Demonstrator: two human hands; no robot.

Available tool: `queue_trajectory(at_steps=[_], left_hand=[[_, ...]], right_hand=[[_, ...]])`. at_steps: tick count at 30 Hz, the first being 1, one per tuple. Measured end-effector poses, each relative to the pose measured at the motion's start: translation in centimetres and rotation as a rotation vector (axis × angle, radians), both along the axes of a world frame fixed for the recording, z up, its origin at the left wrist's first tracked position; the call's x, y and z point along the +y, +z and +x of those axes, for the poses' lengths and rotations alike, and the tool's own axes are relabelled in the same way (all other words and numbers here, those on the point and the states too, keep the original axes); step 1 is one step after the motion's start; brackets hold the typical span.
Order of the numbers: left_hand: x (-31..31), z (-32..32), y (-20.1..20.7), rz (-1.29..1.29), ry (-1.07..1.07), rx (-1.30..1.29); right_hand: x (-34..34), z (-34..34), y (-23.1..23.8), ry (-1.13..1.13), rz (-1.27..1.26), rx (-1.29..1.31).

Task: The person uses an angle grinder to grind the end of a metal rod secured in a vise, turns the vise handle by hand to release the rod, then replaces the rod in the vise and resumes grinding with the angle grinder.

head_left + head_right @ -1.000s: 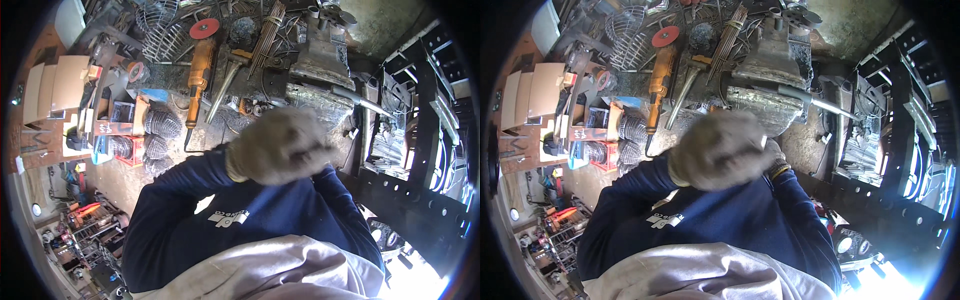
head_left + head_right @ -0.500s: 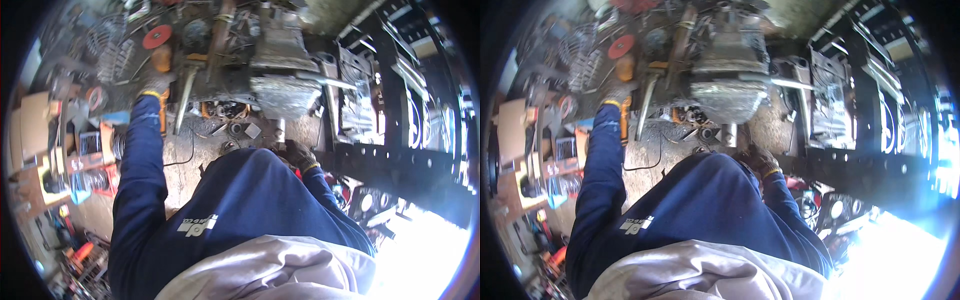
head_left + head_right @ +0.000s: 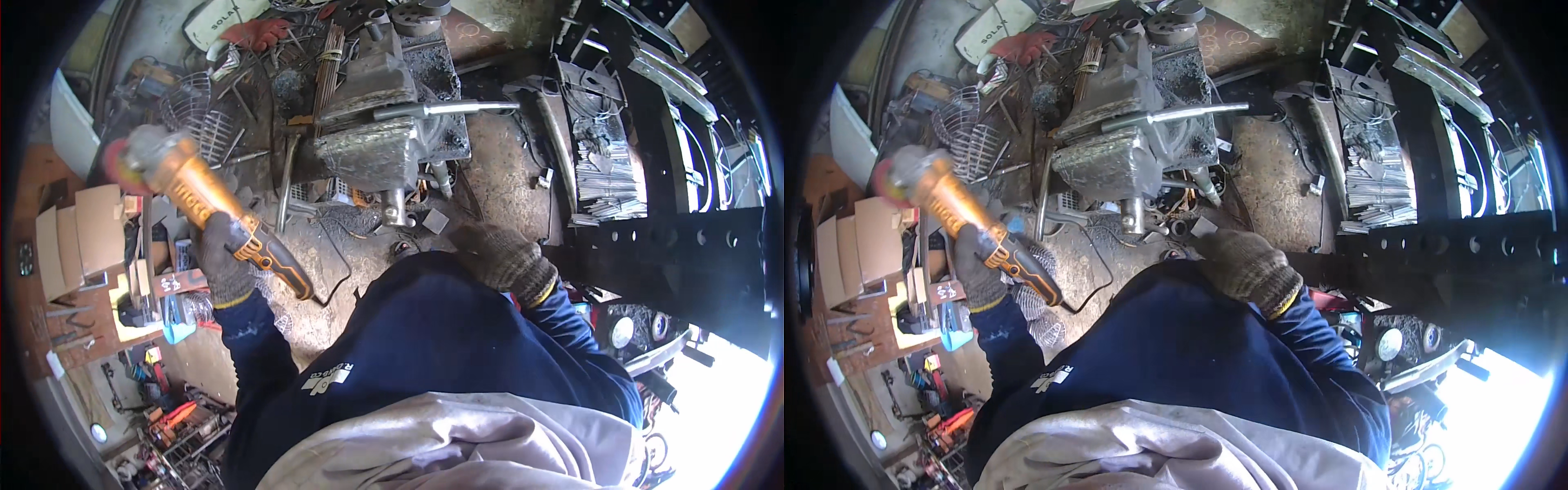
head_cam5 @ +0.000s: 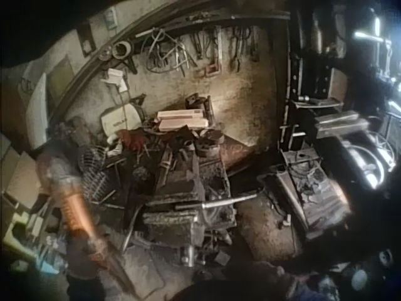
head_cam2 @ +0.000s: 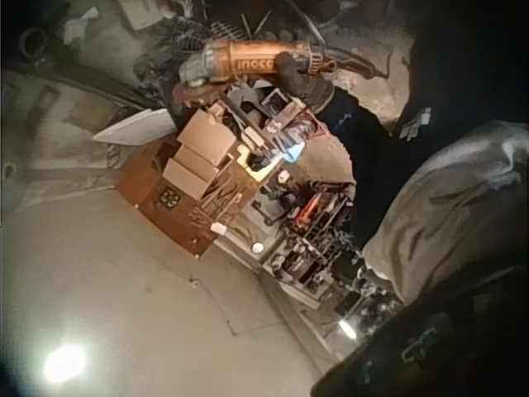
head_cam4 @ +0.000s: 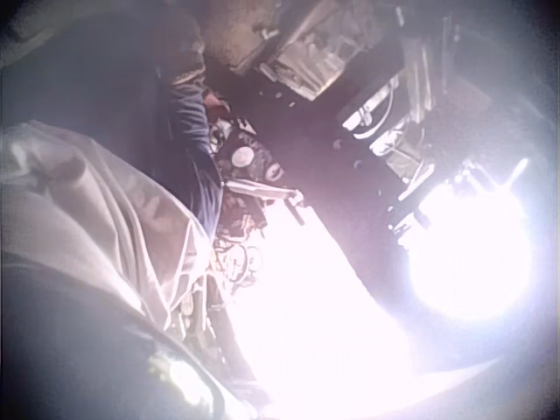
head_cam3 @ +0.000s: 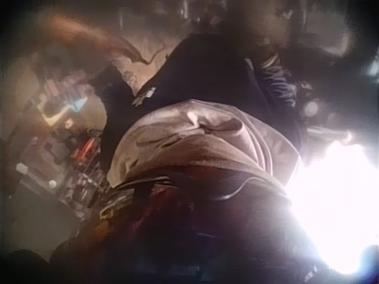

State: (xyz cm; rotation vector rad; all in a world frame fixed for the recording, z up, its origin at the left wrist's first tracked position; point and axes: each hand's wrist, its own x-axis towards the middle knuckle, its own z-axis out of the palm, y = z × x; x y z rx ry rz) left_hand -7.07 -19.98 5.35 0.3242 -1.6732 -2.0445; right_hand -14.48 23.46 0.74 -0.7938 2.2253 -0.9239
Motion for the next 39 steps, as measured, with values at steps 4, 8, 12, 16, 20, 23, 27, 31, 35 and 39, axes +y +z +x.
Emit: queue_trajectory(at_steps=[4,8,12,16,20,23,27,31,35,39], left_hand=[[9.2,1.2,4.1,0.116,-0.139,0.27],[19.3,1.1,5.9,0.167,-0.068,0.225],[24.0,1.2,4.7,0.058,-0.092,0.108],[23.4,2.3,1.2,0.064,-0.116,0.154],[23.1,1.8,0.7,0.079,-0.201,0.1],[22.4,1.6,0.9,-0.076,-0.252,0.095],[22.6,1.3,2.5,-0.401,-0.257,0.093],[24.0,2.5,2.4,-0.266,-0.328,0.046],[23.1,3.3,0.1,-0.404,-0.31,-0.014],[22.9,3.1,-1.5,-0.323,-0.357,-0.06]], right_hand=[[-3.1,0.3,0.6,0.104,-0.565,0.199],[-5.8,1.2,4.2,0.288,-0.72,-0.07],[-4.4,2.3,1.4,0.24,-0.913,-0.371],[-1.5,2.7,4.8,0.224,-0.93,-0.26],[-1.7,3.9,3.9,0.197,-0.878,-0.505],[-2.1,5.0,4.5,0.095,-0.766,-0.579],[-2.9,5.8,3.9,-0.019,-0.577,-0.762],[-3.7,8.5,0.6,-0.137,-0.934,-0.562],[-3.5,8.7,0.0,-0.044,-0.861,-0.365],[-2.8,6.7,-0.4,0.07,-0.529,-0.54]])
